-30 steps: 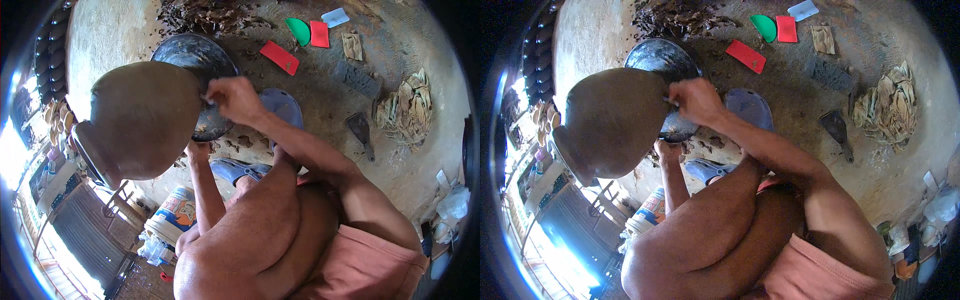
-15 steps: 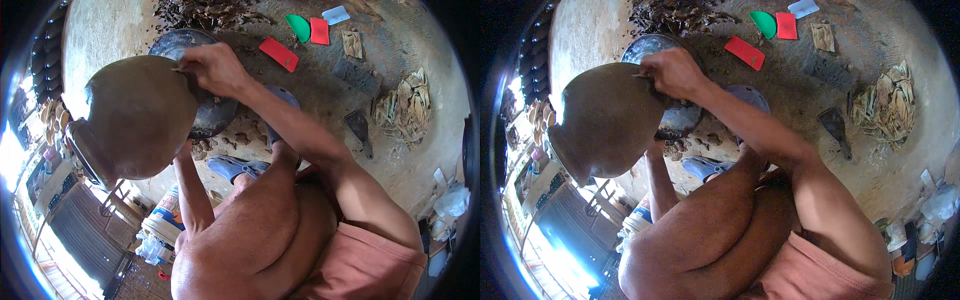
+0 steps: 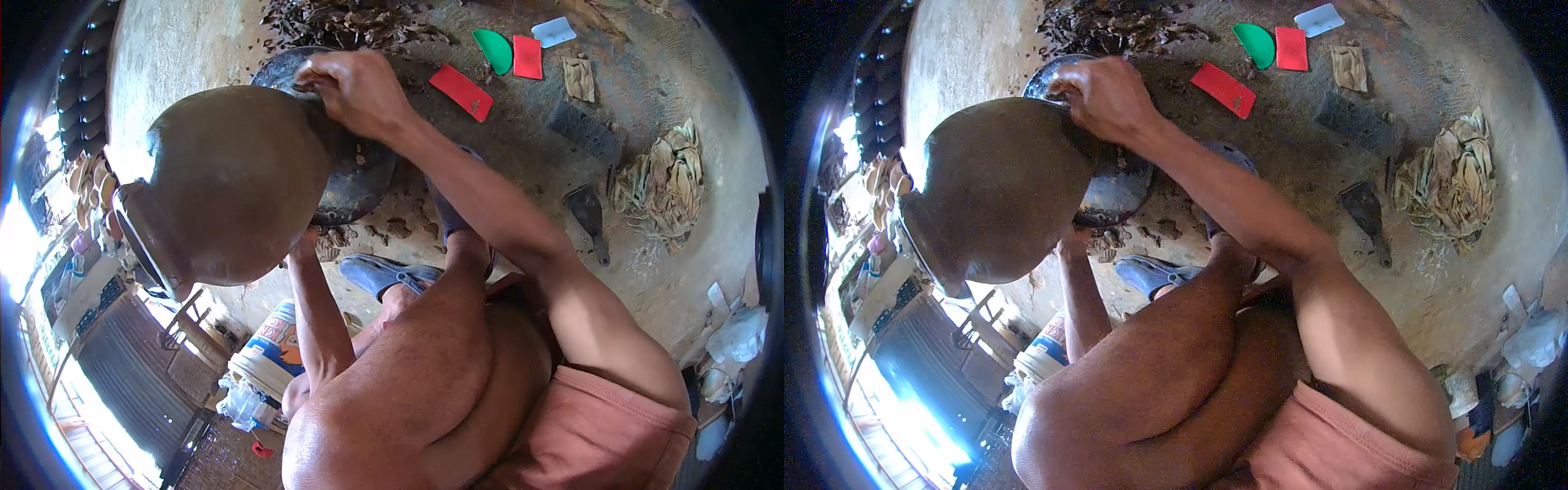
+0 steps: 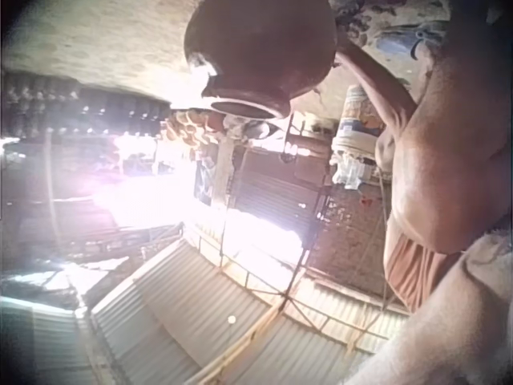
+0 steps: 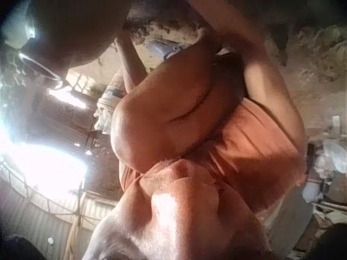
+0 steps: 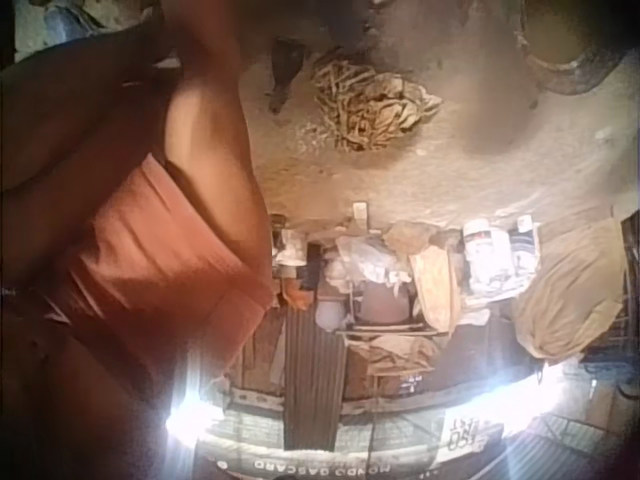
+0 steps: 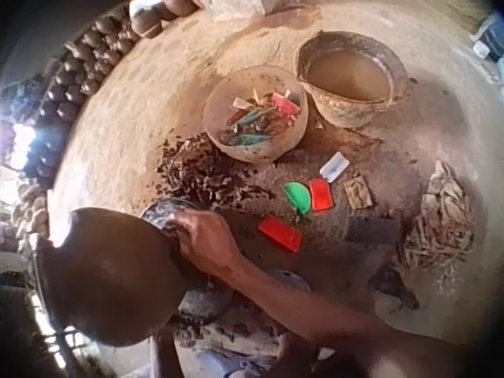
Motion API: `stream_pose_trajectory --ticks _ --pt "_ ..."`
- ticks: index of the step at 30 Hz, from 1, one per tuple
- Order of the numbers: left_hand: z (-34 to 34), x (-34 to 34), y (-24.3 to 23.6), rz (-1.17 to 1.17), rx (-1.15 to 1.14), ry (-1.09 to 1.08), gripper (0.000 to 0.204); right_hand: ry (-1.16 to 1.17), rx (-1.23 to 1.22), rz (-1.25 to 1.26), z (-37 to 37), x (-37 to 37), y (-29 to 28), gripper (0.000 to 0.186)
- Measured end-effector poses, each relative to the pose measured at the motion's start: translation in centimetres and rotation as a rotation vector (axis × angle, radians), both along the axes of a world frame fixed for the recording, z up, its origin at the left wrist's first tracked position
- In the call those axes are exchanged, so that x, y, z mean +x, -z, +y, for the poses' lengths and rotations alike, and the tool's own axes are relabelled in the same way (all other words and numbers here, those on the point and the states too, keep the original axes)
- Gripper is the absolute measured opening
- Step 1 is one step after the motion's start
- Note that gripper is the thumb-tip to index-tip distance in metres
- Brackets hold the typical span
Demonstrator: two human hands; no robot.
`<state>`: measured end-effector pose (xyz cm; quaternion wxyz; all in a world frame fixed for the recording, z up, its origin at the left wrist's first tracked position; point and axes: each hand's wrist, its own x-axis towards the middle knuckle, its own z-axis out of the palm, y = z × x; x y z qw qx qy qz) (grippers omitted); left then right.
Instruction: The person smooths and finishes the exterior of a clay pot by hand using a scraper and a small rib tool while rotating the pot on a manual wheel.
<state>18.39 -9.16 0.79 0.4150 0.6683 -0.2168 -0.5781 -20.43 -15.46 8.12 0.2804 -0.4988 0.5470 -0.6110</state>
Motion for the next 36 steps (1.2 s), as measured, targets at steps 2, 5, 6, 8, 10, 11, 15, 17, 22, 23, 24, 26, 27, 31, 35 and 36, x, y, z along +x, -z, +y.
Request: stream_pose_trajectory --ticks 2,5,6,8,10,11,15,17,22,23,24,26,27,31,35,36 --pt "0.6 -0.6 0.6 -0.001 -0.009 0.005 0.059 -0.048 -0.012 -0.009 -1.5 -0.1 -0.4 0.019" --pt "2.8 0.6 1.9 0.044 -0.081 0.009 0.058 -0.208 -0.023 -0.117 -2.3 1.0 -1.7 0.019" --pt "3.7 2.9 1.7 0.293 -0.08 0.001 0.058 -0.198 -0.055 -0.099 -1.9 1.7 -2.6 0.021" --pt "4.8 -0.4 1.8 0.3 -0.012 -0.085 0.059 -0.166 -0.056 -0.052 0.0 1.6 -2.1 0.023" --pt "5.0 -9.7 -1.0 0.05 0.051 -0.135 0.061 -0.053 -0.079 0.028 2.4 0.1 -1.6 0.025" --pt "5.5 -10.5 -1.7 0.041 0.082 -0.199 0.064 -0.059 -0.086 0.026 3.5 0.7 -2.4 0.025" --pt "8.4 -11.5 -1.2 0.254 -0.043 -0.222 0.062 -0.024 -0.135 -0.095 8.5 2.7 -5.4 0.025" --pt "9.4 -11.7 -0.6 0.374 -0.103 -0.21 0.056 -0.029 -0.146 -0.079 10.5 3.4 -5.5 0.024" --pt "9.9 -12.4 -1.1 1.621 0.089 -0.536 0.064 -0.159 -0.219 0.031 11.4 2.7 -4.2 0.027" --pt "8.9 -13.6 -2.5 0.928 0.171 -0.513 0.064 -0.157 -0.212 0.035 10.4 2.0 -4.2 0.027" --pt "8.1 -14.1 -3.2 0.238 0.232 -0.447 0.063 -0.09 -0.137 0.016 9.0 0.9 -4.0 0.025" --pt "6.8 -11.5 -2.6 0.084 0.111 -0.371 0.083 -0.024 -0.073 0.052 5.0 -0.7 -4.2 0.025" --pt "6.1 -8.6 -1.6 0.096 0.045 -0.291 0.079 -0.013 -0.082 0.113 2.7 -0.9 -4.3 0.027" --pt "4.6 -7.4 -0.2 0.039 0.028 -0.294 0.066 -0.219 -0.101 -0.033 -2.4 0.0 -4.0 0.026" --pt "7.0 -11.2 -1.2 0.145 -0.017 -0.331 0.056 -0.144 -0.188 0.06 0.1 0.2 -3.9 0.042" --pt "7.6 -12.3 -1.5 0.147 -0.017 -0.34 0.056 -0.099 -0.18 0.098 2.0 0.4 -4.0 0.043"
